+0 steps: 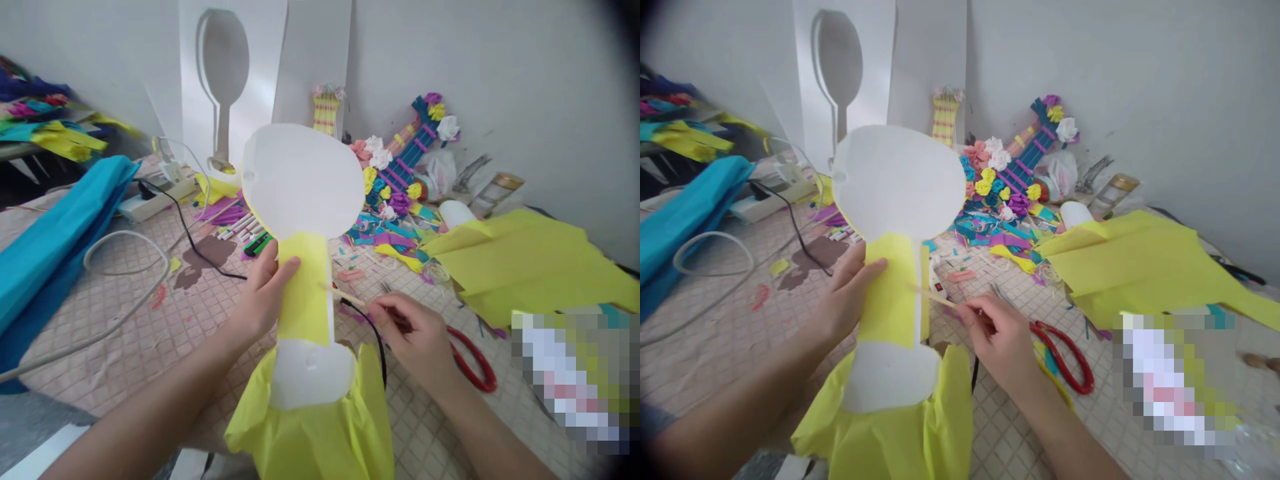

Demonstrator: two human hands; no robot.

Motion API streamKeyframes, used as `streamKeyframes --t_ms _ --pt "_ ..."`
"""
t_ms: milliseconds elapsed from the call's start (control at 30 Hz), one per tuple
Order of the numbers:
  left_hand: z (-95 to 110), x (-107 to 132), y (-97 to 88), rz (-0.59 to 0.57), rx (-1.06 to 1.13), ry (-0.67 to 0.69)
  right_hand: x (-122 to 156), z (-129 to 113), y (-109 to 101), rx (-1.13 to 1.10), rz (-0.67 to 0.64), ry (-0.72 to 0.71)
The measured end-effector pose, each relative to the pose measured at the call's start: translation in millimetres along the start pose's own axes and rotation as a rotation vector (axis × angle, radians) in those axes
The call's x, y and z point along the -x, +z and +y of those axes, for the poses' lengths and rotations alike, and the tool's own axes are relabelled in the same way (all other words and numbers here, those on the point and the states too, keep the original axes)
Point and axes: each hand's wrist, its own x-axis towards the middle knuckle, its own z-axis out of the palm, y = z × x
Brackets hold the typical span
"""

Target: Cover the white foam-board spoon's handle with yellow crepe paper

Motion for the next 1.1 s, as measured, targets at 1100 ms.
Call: streamKeyframes --t_ms 1100 --pt "-5.6 9.7 6.5 -0.140 0.001 -0.107 1.0 -2.9 4.5 0.035 0.158 0.051"
